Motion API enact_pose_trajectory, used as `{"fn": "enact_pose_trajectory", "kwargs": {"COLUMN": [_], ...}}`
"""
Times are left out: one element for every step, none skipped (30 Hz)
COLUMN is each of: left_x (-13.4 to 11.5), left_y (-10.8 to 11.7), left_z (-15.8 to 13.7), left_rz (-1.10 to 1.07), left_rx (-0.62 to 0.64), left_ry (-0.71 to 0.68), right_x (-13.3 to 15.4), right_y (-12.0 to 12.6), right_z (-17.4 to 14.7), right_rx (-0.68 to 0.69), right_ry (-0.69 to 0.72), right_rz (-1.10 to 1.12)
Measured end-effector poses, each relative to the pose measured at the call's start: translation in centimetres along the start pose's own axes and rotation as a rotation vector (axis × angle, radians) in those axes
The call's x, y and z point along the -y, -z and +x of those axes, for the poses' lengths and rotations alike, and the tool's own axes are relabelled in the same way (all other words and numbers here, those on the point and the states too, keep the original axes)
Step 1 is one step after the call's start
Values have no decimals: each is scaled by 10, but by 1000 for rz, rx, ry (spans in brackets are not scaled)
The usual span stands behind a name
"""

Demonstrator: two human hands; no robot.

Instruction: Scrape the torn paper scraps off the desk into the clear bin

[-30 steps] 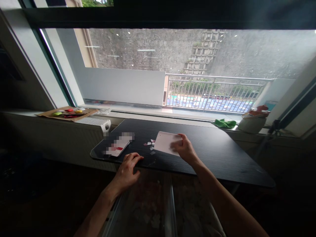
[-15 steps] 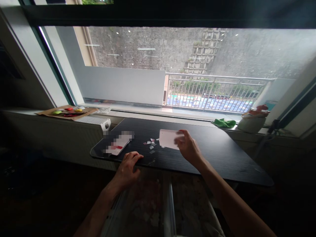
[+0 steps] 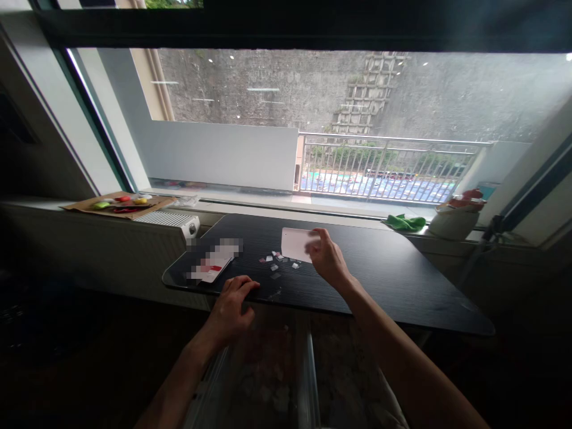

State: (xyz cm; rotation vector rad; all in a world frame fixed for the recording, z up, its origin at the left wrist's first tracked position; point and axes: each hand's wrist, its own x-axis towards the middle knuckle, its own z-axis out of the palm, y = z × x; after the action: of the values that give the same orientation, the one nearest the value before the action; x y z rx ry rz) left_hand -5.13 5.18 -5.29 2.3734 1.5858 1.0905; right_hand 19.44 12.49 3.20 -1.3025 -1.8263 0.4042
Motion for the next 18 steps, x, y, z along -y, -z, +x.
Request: {"fn": "enact_pose_trajectory", "kwargs": {"left_x": [0,0,0,0,0,0,0,-1,-1,-1,-2,-2,-2,-2,-2,-2,-2,-2], "left_y": [0,0,0,0,0,0,1,1,1,2,2,2,2,2,2,2,2,2], "left_z": [0,0,0,0,-1,-1,-1,0,0,0,0,0,0,1,1,1,1,0], "left_rz": [2,4,8,11,14,16,17,17,17,17,17,17,17,18,18,17,17,16], "left_rx": [1,1,3,5,6,8,9,9,6,4,3,4,7,10,14,17,20,21], "left_ry": [3,6,8,8,7,2,-4,-9,-13,-14,-14,-12,-8,-5,-1,2,4,5], "right_x": [1,3,4,6,7,8,8,9,9,9,9,8,8,8,8,7,7,7], "right_y": [-1,-2,-3,-4,-3,-2,0,2,5,6,7,7,7,7,7,8,9,10], "right_z": [1,2,3,3,2,1,0,-2,-3,-3,-4,-3,-3,-2,-2,-2,-3,-4], "right_rx": [5,12,22,35,51,63,69,66,57,44,33,32,40,53,67,75,77,72], "right_ry": [-2,-7,-13,-18,-20,-22,-23,-24,-25,-25,-27,-32,-39,-49,-60,-69,-74,-76], "right_rz": [-6,-14,-20,-22,-20,-16,-13,-13,-14,-16,-19,-21,-24,-29,-38,-51,-65,-76]}}
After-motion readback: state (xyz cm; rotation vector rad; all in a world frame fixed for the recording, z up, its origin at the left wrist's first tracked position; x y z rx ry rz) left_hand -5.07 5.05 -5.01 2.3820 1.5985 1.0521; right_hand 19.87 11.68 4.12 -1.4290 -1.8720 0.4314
